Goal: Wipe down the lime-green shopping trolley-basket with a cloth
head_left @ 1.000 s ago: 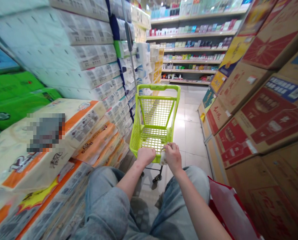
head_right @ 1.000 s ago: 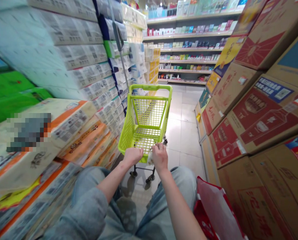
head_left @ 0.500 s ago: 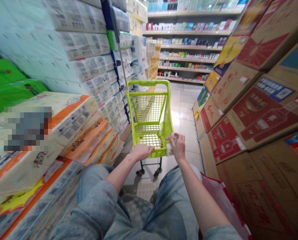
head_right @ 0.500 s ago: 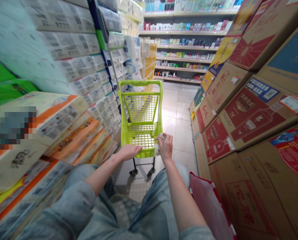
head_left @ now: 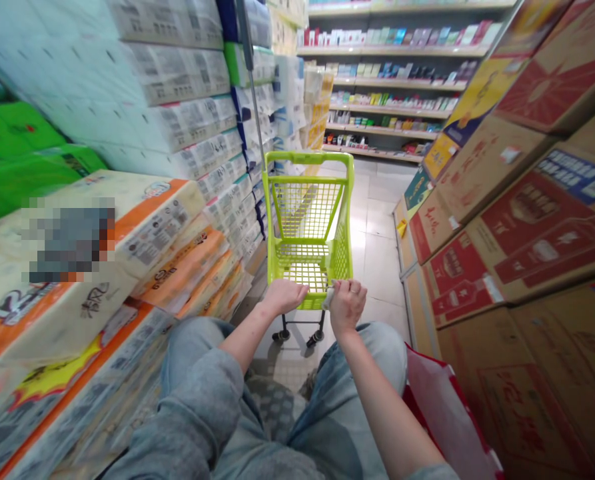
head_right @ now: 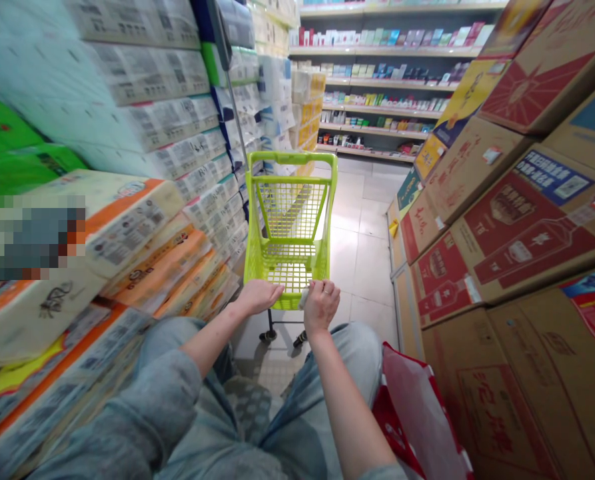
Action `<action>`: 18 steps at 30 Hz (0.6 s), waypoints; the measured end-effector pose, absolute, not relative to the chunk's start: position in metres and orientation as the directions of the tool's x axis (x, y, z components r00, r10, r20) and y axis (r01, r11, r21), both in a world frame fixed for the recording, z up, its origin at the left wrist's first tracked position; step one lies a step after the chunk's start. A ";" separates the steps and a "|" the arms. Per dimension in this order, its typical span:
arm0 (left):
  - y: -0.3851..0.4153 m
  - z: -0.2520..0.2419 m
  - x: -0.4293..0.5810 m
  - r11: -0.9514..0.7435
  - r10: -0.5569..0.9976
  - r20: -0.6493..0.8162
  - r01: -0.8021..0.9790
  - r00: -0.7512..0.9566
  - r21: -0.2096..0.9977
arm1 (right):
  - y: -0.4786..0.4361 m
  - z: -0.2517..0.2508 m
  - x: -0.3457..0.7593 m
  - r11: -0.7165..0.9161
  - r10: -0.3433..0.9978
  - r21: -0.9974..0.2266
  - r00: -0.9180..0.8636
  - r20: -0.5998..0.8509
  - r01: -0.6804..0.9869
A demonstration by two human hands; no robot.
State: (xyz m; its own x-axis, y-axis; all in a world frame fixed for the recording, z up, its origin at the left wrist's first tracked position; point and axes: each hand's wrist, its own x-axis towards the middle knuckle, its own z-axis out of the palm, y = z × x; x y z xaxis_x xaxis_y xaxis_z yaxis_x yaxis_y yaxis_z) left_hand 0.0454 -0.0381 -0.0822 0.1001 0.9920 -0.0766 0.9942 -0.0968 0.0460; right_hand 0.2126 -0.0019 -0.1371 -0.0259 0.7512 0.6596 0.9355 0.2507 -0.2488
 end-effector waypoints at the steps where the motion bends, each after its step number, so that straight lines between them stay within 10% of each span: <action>1: -0.039 -0.082 0.043 -0.090 0.993 -0.079 0.995 0.093 0.041 | -0.005 -0.136 0.210 0.256 0.753 -0.230 -0.045 0.657 0.939; 18: -0.042 -0.087 0.022 -0.140 0.989 -0.045 0.989 0.142 0.045 | -0.001 -0.116 0.221 0.534 0.777 -0.253 -0.351 0.522 0.807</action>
State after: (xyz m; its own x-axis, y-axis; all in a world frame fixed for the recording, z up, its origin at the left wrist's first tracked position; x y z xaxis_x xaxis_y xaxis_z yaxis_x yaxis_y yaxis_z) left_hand 0.0223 -0.0415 -0.0871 0.1416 0.9889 -0.0452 0.9892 -0.1395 0.0453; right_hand 0.2213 -0.0005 -0.1155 -0.3510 0.7774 0.5220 0.8068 0.5340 -0.2528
